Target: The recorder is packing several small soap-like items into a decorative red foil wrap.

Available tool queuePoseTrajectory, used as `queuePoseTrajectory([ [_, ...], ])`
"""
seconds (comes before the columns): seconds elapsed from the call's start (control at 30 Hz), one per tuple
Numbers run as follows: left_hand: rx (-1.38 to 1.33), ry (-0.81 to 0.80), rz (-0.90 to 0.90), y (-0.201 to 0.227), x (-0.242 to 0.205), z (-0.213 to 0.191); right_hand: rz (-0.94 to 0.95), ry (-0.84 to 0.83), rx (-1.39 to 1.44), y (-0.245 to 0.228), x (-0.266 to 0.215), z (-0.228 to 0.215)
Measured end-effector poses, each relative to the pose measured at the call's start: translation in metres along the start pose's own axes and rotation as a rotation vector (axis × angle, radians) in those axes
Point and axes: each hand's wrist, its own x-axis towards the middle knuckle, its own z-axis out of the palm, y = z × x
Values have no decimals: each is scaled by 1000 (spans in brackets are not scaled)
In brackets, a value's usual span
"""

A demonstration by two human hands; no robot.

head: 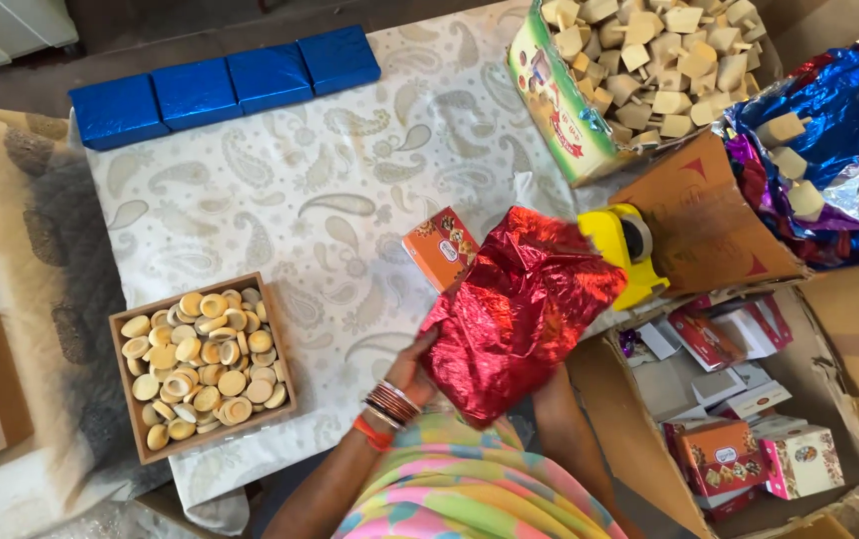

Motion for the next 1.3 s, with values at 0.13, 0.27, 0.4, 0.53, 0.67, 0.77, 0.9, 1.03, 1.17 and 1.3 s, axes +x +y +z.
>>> queuePoseTrajectory([
  [0.13,117,30,241,37,13,-45,-31,-30,-33,2,19,25],
  [0.27,564,190,640,71,34,-70,-71,-59,-69,41,30,38],
  [0.4,1060,315,967,88,46,-41,-114,-95,-110,83,44,29],
  [0.53,1374,591,853,74,48,2,-147,-129,-152,131,62,6],
  [0.67,1589,760,980,60,78,-58,-100,-158,-202,151,46,-57],
  [0.77,1402,766,1068,49,95,-117,-78,-149,-271,151,-1,-85],
  [0.9,1133,625,989,30,123,-106,-28,-133,-344,189,-64,-99],
  [1.03,1202,483,888,18,153,-61,115,-9,-378,214,-110,-80],
  [1.17,1213,395,830,19,164,-25,266,136,-296,192,-117,-75],
  [1.3,1190,353,775,27,145,6,379,280,-161,160,-113,-62],
])
